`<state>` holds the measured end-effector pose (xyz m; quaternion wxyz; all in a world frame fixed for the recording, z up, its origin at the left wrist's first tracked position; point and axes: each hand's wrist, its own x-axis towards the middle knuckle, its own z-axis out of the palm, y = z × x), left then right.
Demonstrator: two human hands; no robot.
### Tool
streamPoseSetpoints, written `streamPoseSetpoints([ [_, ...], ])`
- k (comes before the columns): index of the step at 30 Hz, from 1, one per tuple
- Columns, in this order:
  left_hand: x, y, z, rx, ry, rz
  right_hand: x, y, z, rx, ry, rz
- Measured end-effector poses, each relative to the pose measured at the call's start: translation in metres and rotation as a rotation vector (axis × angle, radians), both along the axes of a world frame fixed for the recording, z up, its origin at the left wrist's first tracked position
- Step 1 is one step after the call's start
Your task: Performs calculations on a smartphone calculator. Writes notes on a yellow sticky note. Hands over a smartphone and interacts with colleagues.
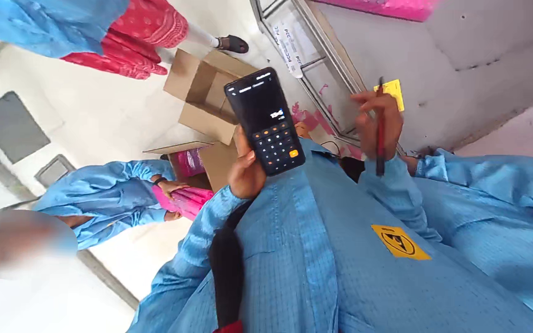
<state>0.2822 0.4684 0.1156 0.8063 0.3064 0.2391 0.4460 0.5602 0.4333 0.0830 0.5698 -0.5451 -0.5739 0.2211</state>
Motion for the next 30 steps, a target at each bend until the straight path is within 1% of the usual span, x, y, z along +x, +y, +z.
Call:
streamPoseSetpoints([
  [2,0.004,0.000,0.003,-0.015,-0.055,-0.023,-0.033,-0.004,0.023,0.078,-0.113,0.172],
  [5,0.005,0.000,0.007,-0.019,-0.089,-0.062,-0.065,-0.009,0.034,0.208,-0.301,0.321],
  [8,0.005,0.000,0.009,-0.027,-0.118,-0.063,-0.075,-0.006,0.033,0.275,-0.402,0.390],
  [13,0.001,-0.002,0.009,-0.037,-0.182,-0.065,-0.080,0.005,0.042,0.271,-0.527,0.417],
  [22,-0.012,-0.004,0.007,0.003,-0.232,-0.059,-0.098,0.016,0.049,0.268,-0.591,0.468],
  [30,-0.020,-0.002,0.008,0.002,-0.234,-0.043,-0.086,0.011,0.048,0.288,-0.404,0.393],
])
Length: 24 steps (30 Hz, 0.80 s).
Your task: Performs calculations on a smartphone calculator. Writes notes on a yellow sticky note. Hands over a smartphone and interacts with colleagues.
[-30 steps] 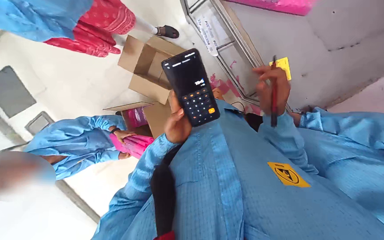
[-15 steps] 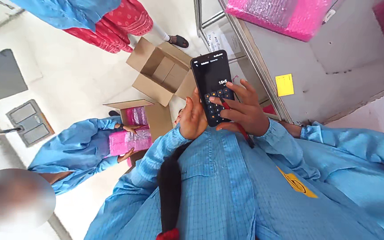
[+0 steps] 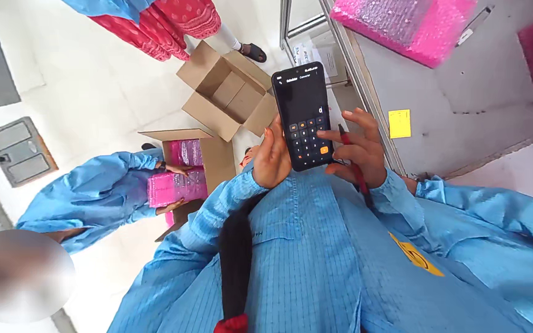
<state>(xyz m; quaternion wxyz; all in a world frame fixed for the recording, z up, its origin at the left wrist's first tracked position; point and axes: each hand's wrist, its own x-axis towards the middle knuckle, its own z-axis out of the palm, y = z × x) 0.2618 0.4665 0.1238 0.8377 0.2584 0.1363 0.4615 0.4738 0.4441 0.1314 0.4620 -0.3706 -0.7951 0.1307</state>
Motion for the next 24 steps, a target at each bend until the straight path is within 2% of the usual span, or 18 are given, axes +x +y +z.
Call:
streamPoseSetpoints([
  [12,-0.005,0.000,0.000,0.005,-0.010,0.045,-0.006,-0.003,0.001,-0.004,-0.053,0.055],
  [24,-0.009,-0.007,-0.002,0.013,-0.021,0.093,-0.014,-0.001,0.000,-0.007,-0.090,0.222],
])
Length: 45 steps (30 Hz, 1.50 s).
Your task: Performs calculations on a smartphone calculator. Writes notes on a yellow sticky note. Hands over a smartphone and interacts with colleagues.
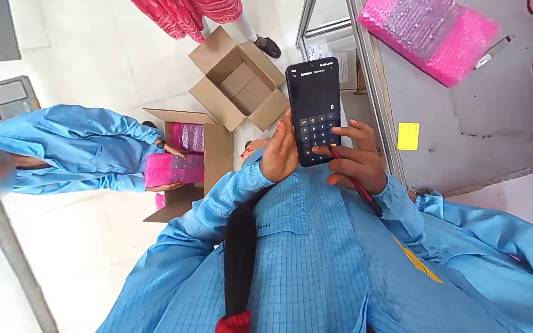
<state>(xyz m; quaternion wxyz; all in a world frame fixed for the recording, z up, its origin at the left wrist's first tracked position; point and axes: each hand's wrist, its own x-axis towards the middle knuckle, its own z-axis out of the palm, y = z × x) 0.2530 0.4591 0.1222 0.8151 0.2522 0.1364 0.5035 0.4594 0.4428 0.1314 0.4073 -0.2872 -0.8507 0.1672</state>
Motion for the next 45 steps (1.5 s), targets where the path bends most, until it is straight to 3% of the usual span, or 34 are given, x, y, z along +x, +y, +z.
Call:
streamPoseSetpoints([
  [30,-0.001,-0.002,-0.001,0.015,-0.052,0.001,-0.014,0.012,0.005,0.024,-0.076,-0.049],
  [45,-0.007,-0.013,0.002,-0.064,0.150,0.131,-0.013,0.019,0.008,0.019,0.010,-0.015],
])
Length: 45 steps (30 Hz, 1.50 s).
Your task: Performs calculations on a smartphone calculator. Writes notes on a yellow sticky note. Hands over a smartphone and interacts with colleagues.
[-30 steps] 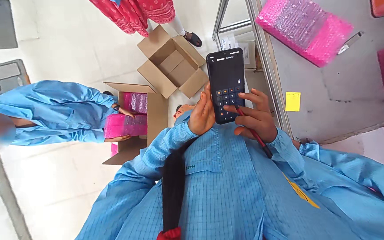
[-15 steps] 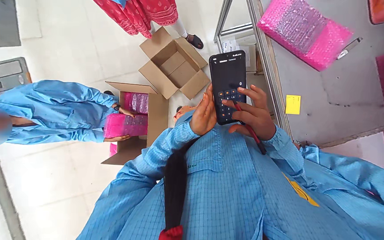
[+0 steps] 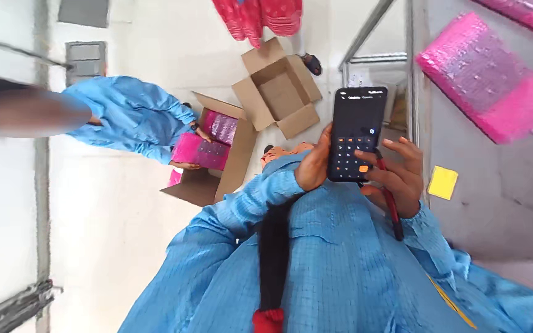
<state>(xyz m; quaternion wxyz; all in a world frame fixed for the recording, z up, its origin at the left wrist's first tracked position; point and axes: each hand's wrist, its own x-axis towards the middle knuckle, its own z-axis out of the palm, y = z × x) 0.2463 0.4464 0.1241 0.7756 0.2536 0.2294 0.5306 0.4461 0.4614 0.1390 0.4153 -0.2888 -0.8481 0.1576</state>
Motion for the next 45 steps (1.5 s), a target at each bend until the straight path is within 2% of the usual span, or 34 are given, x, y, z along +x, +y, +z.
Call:
streamPoseSetpoints([
  [4,-0.003,-0.005,0.011,-0.075,0.087,0.097,-0.003,0.008,0.002,-0.015,-0.015,0.075],
  [16,-0.026,-0.054,0.011,-0.192,0.094,0.394,-0.044,0.020,-0.001,-0.033,-0.011,0.389],
  [23,-0.058,-0.094,0.001,-0.215,0.037,0.497,-0.071,-0.004,0.005,-0.015,0.001,0.408],
  [31,-0.134,-0.177,-0.017,-0.168,-0.024,0.543,-0.138,-0.084,-0.001,-0.010,0.011,0.338],
  [35,-0.197,-0.245,-0.029,-0.194,0.000,0.637,-0.193,-0.150,-0.010,-0.068,0.092,0.275],
  [39,-0.262,-0.321,-0.048,-0.290,0.116,0.783,-0.240,-0.215,-0.020,-0.144,0.126,0.242],
  [45,-0.341,-0.417,-0.078,-0.405,0.122,0.954,-0.278,-0.284,-0.013,-0.191,0.113,0.200],
])
